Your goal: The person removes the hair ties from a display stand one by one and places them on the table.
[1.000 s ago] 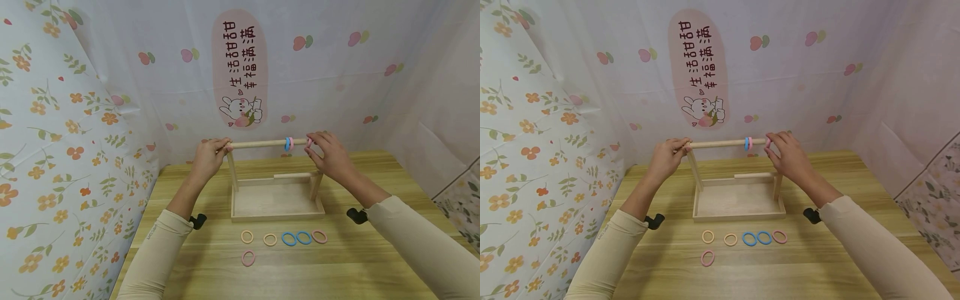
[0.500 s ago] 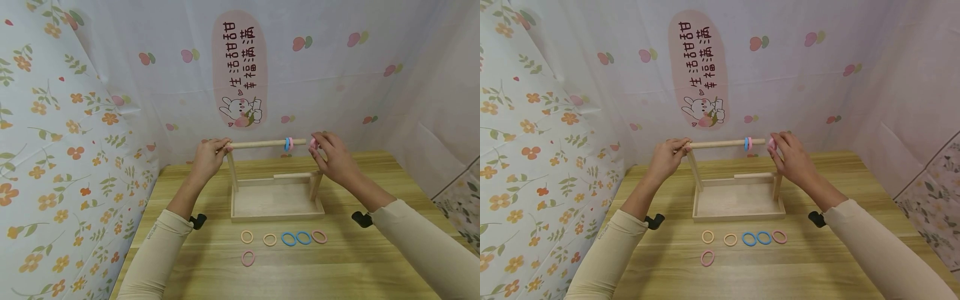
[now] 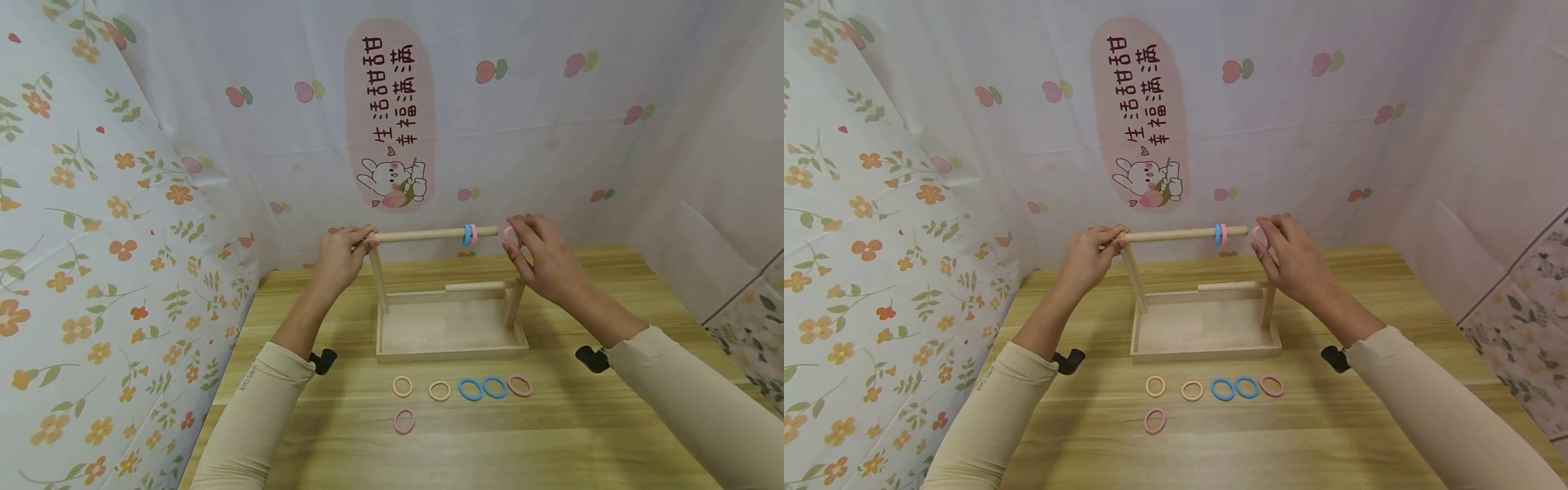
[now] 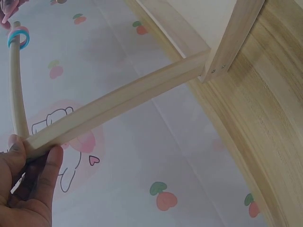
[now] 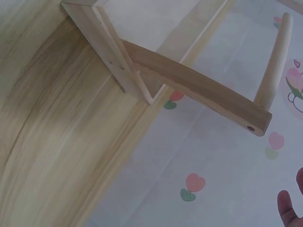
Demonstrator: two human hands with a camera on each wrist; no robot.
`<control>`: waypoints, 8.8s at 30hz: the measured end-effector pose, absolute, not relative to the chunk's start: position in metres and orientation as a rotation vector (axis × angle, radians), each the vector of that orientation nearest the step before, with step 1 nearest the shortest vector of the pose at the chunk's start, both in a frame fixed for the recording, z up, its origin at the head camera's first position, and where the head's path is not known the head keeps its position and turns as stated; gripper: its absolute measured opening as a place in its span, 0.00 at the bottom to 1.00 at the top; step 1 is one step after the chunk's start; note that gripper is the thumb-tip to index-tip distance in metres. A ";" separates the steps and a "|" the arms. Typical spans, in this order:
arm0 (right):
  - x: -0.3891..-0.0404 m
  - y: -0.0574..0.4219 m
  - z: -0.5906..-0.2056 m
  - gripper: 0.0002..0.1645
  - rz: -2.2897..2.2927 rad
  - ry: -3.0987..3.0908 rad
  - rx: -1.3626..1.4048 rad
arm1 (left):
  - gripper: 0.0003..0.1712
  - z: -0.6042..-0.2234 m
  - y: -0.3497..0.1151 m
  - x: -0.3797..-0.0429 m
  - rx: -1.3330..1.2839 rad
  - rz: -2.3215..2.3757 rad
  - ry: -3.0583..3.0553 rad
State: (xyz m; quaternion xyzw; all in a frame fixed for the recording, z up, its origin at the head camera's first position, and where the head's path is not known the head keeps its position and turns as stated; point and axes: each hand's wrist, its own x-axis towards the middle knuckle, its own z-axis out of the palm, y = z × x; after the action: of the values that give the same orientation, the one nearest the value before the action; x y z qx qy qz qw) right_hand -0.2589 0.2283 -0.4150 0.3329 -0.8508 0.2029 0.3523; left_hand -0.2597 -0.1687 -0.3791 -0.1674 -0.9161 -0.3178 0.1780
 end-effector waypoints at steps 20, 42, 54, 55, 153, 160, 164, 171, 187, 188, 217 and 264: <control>-0.254 0.225 -0.413 0.31 0.431 -2.124 0.951 | 0.23 -0.379 -0.169 -0.259 -0.468 -0.886 -2.593; -0.248 0.215 -0.418 0.32 0.374 -1.996 1.063 | 0.23 -0.379 -0.168 -0.259 -0.468 -0.890 -2.593; -0.245 0.211 -0.424 0.32 0.371 -1.956 1.138 | 0.23 -0.378 -0.168 -0.258 -0.465 -0.895 -2.596; -0.244 0.211 -0.424 0.32 0.367 -1.962 1.144 | 0.23 -0.379 -0.168 -0.258 -0.465 -0.899 -2.596; -0.153 0.150 -0.505 0.27 0.617 -2.122 1.699 | 0.22 -0.377 -0.169 -0.259 -0.471 -0.881 -2.617; -0.145 0.145 -0.515 0.22 0.609 -2.187 1.727 | 0.23 -0.377 -0.169 -0.260 -0.473 -0.902 -2.611; -0.141 0.143 -0.519 0.21 0.609 -2.215 1.755 | 0.23 -0.377 -0.170 -0.261 -0.470 -0.906 -2.610; -0.138 0.139 -0.525 0.21 0.488 -2.170 1.833 | 0.23 -0.379 -0.169 -0.261 -0.468 -0.867 -2.607; -0.133 0.138 -0.531 0.21 0.420 -2.237 1.892 | 0.22 -0.378 -0.167 -0.259 -0.486 -0.904 -2.582; -0.133 0.138 -0.531 0.21 0.416 -2.237 1.895 | 0.22 -0.378 -0.167 -0.259 -0.487 -0.904 -2.580; -0.155 0.150 -0.488 0.32 0.362 -2.272 1.742 | 0.22 -0.376 -0.168 -0.258 -0.467 -0.914 -2.597; -0.236 0.196 -0.396 0.35 0.499 -2.033 1.287 | 0.19 -0.380 -0.167 -0.256 -0.565 -0.746 -2.590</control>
State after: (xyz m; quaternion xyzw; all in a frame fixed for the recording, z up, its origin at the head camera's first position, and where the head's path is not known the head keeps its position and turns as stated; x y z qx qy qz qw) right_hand -0.2359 0.1962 -0.3958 0.4934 -0.7793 0.1914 0.3355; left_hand -0.2561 -0.1670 -0.3803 -0.2012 -0.9229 -0.2660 0.1925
